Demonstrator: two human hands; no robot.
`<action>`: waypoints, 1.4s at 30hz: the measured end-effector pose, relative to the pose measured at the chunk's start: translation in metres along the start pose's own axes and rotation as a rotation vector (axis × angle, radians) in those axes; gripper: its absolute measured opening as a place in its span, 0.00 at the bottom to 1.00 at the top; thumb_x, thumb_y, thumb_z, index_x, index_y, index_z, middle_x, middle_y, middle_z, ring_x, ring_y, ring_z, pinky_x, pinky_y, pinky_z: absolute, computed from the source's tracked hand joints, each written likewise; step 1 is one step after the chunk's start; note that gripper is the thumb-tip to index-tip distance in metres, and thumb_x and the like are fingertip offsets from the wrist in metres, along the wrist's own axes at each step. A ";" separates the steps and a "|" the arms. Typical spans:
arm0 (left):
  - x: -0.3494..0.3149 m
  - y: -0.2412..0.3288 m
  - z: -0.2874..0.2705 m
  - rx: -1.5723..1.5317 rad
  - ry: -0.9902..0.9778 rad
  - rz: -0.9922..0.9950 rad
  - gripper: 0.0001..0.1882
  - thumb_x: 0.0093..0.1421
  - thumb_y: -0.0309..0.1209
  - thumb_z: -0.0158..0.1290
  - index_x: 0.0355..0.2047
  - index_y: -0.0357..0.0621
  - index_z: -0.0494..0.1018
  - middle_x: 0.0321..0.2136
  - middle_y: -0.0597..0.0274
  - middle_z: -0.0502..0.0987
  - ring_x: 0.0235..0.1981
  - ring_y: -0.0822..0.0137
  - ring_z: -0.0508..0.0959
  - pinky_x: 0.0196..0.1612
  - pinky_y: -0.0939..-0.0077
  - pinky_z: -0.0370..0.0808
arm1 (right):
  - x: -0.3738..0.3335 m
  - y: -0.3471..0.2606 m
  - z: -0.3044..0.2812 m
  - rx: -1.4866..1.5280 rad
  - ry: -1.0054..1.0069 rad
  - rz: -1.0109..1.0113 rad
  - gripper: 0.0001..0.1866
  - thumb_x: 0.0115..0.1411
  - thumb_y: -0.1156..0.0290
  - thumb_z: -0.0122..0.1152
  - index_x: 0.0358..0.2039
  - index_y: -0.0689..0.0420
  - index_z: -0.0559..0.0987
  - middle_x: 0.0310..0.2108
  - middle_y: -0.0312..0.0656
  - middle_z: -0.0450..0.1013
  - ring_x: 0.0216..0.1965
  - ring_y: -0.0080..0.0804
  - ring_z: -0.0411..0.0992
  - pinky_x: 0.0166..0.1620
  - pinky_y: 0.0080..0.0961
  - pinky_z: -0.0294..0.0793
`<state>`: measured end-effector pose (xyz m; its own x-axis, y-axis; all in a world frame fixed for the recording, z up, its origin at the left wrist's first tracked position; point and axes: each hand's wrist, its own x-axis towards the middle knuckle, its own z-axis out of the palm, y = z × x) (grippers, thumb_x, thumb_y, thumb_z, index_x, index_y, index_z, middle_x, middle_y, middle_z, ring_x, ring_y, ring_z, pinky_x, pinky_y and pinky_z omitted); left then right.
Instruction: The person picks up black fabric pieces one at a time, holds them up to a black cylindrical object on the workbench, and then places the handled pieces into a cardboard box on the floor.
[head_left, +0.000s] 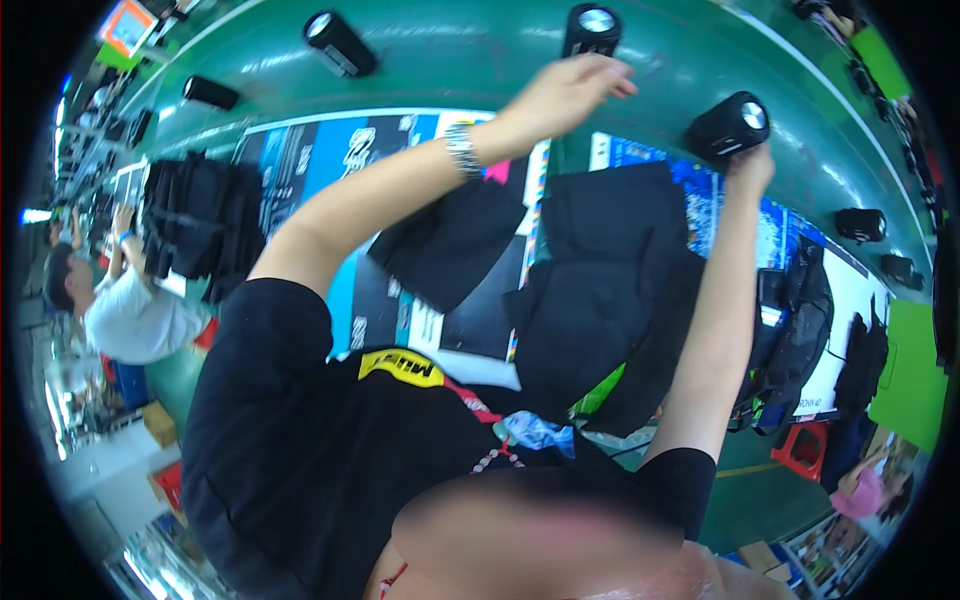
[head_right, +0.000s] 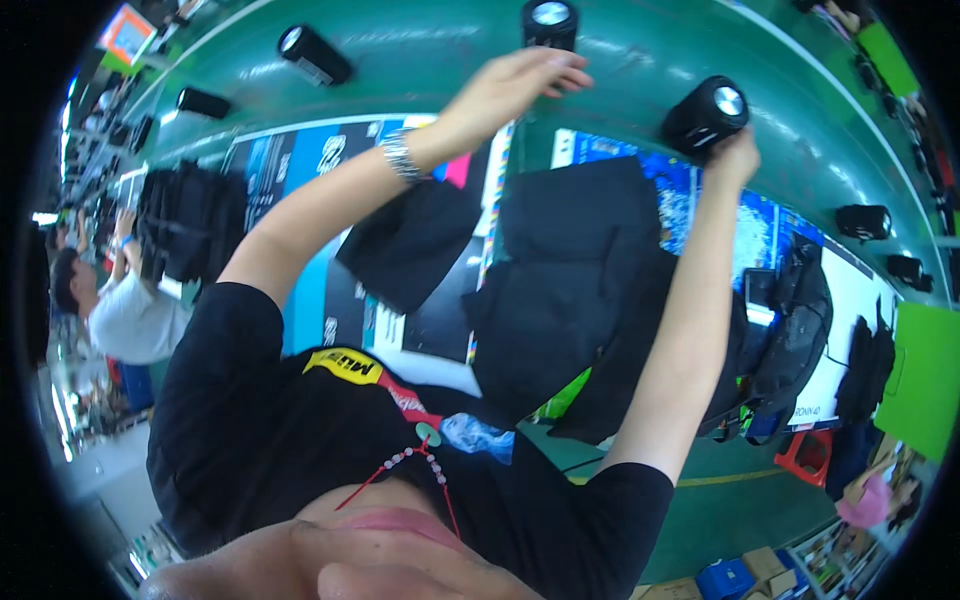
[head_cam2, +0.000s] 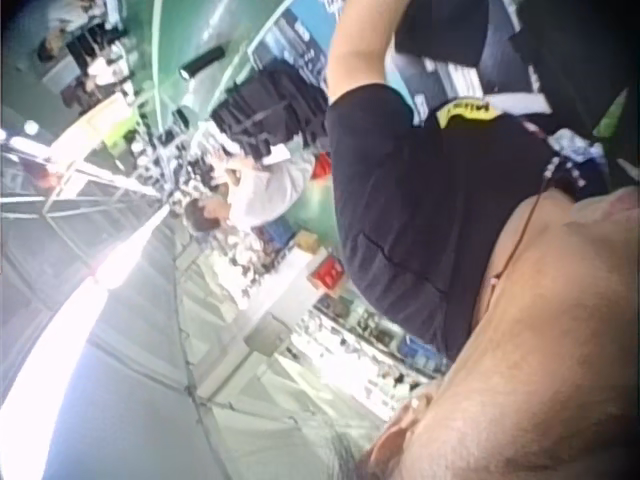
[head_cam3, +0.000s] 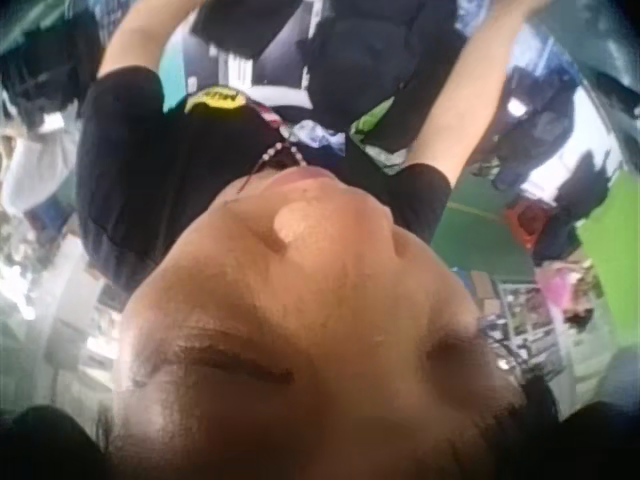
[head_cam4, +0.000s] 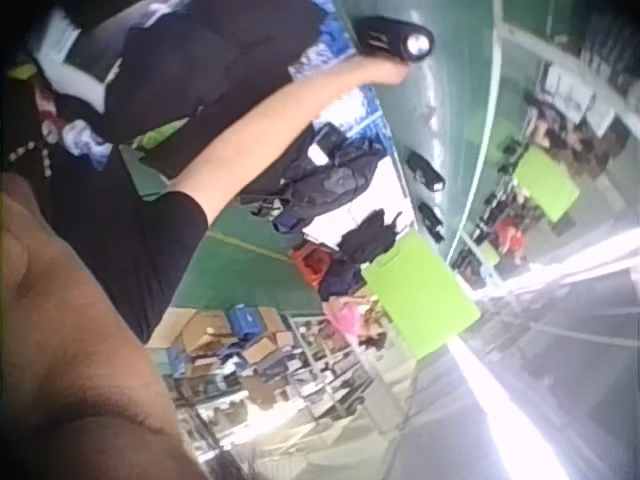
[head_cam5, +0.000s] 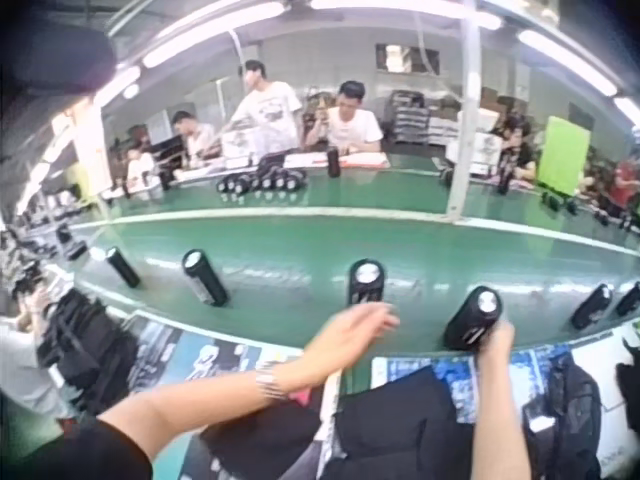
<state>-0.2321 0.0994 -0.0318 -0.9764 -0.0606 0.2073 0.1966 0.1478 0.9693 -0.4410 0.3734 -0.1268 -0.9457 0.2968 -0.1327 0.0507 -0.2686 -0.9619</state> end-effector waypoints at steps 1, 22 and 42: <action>-0.027 0.009 -0.025 0.017 0.018 -0.003 0.20 0.66 0.39 0.42 0.49 0.35 0.69 0.42 0.58 0.77 0.46 0.68 0.75 0.49 0.76 0.69 | 0.010 -0.015 -0.012 0.055 0.004 -0.051 0.14 0.62 0.68 0.45 0.24 0.61 0.75 0.26 0.43 0.75 0.28 0.34 0.74 0.30 0.27 0.73; -0.230 -0.026 -0.099 -0.256 0.545 -0.223 0.09 0.61 0.24 0.49 0.41 0.34 0.72 0.34 0.61 0.78 0.32 0.76 0.77 0.36 0.86 0.73 | -0.370 0.028 0.079 -0.045 -0.870 0.083 0.11 0.47 0.90 0.42 0.29 0.61 0.67 0.30 0.42 0.67 0.23 0.28 0.65 0.27 0.21 0.63; -0.193 0.023 -0.081 -0.536 0.212 -0.107 0.14 0.57 0.28 0.55 0.44 0.40 0.73 0.35 0.65 0.77 0.34 0.78 0.76 0.35 0.85 0.73 | -0.389 -0.024 0.098 0.200 -0.981 0.249 0.05 0.56 0.81 0.58 0.31 0.57 0.72 0.31 0.31 0.70 0.32 0.16 0.68 0.38 0.13 0.66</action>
<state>-0.0316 0.0341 -0.0392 -0.9650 -0.2519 0.0727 0.1692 -0.3867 0.9065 -0.1058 0.1748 -0.0282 -0.7662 -0.6424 0.0167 0.3115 -0.3940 -0.8647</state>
